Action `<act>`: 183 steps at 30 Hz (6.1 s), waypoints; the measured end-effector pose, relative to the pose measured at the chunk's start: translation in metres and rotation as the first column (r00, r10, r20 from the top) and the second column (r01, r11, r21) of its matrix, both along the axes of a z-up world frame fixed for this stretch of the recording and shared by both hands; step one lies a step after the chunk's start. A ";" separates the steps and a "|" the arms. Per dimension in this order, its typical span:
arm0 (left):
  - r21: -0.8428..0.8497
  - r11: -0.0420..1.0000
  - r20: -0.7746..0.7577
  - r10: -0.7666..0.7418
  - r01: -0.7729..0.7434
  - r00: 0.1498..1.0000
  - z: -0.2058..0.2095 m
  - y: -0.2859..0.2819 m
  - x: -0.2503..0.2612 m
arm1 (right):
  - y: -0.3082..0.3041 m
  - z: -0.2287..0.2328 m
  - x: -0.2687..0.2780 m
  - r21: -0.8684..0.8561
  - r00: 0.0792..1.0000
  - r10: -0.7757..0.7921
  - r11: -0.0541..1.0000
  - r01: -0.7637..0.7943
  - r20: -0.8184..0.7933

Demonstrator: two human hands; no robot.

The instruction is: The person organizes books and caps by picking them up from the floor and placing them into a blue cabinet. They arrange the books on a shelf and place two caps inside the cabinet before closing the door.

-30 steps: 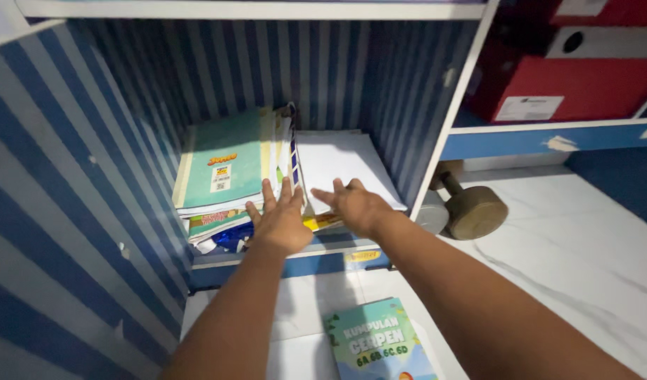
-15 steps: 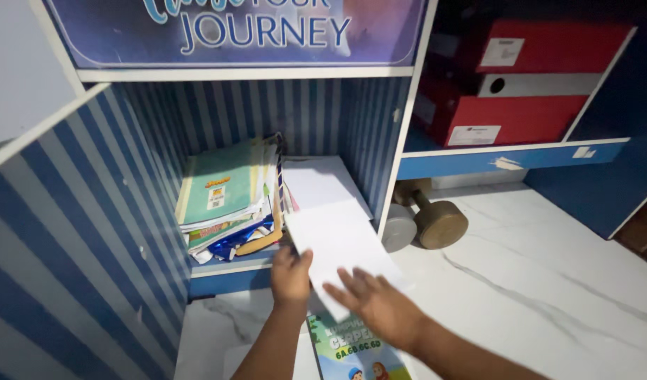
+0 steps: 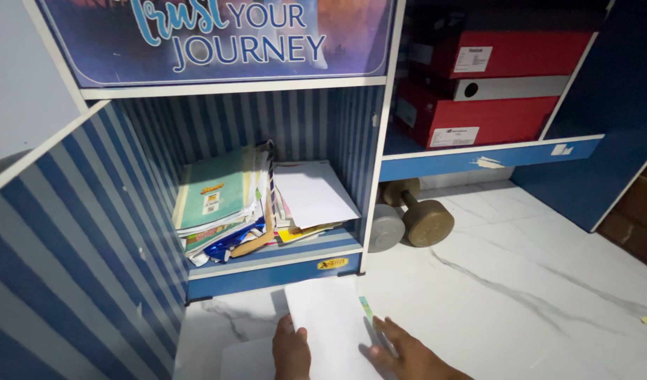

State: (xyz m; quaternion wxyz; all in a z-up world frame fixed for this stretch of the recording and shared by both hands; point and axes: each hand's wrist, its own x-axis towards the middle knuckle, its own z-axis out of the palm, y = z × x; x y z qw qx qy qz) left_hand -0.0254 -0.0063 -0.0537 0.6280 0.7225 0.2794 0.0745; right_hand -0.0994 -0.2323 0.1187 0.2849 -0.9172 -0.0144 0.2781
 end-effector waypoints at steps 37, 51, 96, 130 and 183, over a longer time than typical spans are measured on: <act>0.485 0.525 -0.467 -0.520 0.699 0.715 0.027 -0.043 -0.083 | 0.017 -0.035 -0.016 -0.398 0.992 0.084 0.916 -0.042 0.090; 0.296 0.578 -0.380 -0.659 0.760 0.649 0.062 -0.016 -0.098 | 0.053 -0.051 -0.097 -0.494 0.965 0.150 0.869 -0.026 0.214; 0.936 0.329 0.274 -0.449 -0.128 0.850 0.269 0.041 0.088 | 0.107 0.129 0.180 -0.468 0.194 0.488 0.872 -0.142 0.851; 0.929 0.329 -0.036 -0.371 0.168 0.928 0.211 0.082 0.134 | 0.110 0.065 0.244 -0.437 0.696 0.505 0.849 -0.296 0.511; 0.338 0.893 -0.123 -0.272 0.298 0.954 0.042 0.000 -0.132 | 0.002 -0.068 -0.052 0.385 0.937 -0.330 0.884 0.265 0.112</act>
